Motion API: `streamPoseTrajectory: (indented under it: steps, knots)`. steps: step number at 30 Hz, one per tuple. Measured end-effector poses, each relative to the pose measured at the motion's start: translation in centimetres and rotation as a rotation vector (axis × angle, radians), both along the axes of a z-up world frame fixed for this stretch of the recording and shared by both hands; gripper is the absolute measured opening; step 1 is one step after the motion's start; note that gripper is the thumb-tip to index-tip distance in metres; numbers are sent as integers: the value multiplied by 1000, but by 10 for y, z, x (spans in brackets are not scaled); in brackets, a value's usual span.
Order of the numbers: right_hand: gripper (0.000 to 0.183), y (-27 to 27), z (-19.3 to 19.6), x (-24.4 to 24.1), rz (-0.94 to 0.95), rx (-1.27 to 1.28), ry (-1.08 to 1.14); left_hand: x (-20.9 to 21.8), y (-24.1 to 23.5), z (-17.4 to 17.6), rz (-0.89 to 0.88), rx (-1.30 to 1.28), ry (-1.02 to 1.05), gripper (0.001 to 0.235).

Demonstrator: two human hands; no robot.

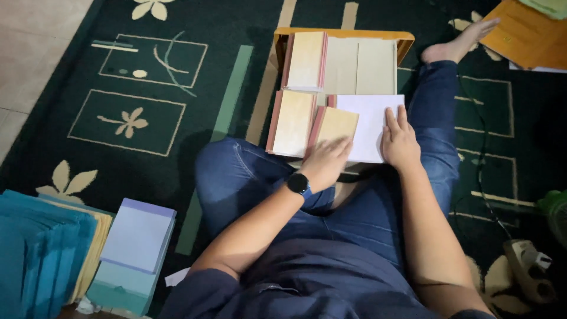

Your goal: The person sits on the floor and wraps a book with a sheet of white paper. They fold the paper over the book's edges and press the creases flat. The person then picks up a stack of already wrapped books and places them into a cardboard box.

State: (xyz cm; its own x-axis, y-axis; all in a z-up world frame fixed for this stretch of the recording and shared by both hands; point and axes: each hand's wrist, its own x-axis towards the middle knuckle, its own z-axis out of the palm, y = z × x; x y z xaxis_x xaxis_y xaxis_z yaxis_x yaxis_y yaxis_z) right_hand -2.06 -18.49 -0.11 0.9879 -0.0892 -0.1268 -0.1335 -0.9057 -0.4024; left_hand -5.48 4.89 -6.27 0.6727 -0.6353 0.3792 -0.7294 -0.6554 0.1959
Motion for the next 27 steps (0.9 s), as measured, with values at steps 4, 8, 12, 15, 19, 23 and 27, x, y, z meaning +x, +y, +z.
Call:
streamPoseTrajectory:
  steps: [4,8,12,15,19,23,27]
  knots:
    - [56,2,3,-3,-14,19,-16,-9,36,66,94,-17,-4,60]
    - [56,0,2,-6,-8,17,-41,-13,70,99,193,18,-43,62]
    - [55,2,4,-6,-5,25,-56,0,89,70,253,78,40,68]
    - [55,2,5,-5,-11,31,-49,2,90,58,251,67,131,69]
    - [56,1,5,-5,-22,28,-37,11,93,39,166,64,164,65]
    - [56,0,2,-7,-10,47,-42,9,92,51,157,56,206,92]
    - [56,-1,0,-7,-6,38,-84,9,70,84,66,-129,142,89]
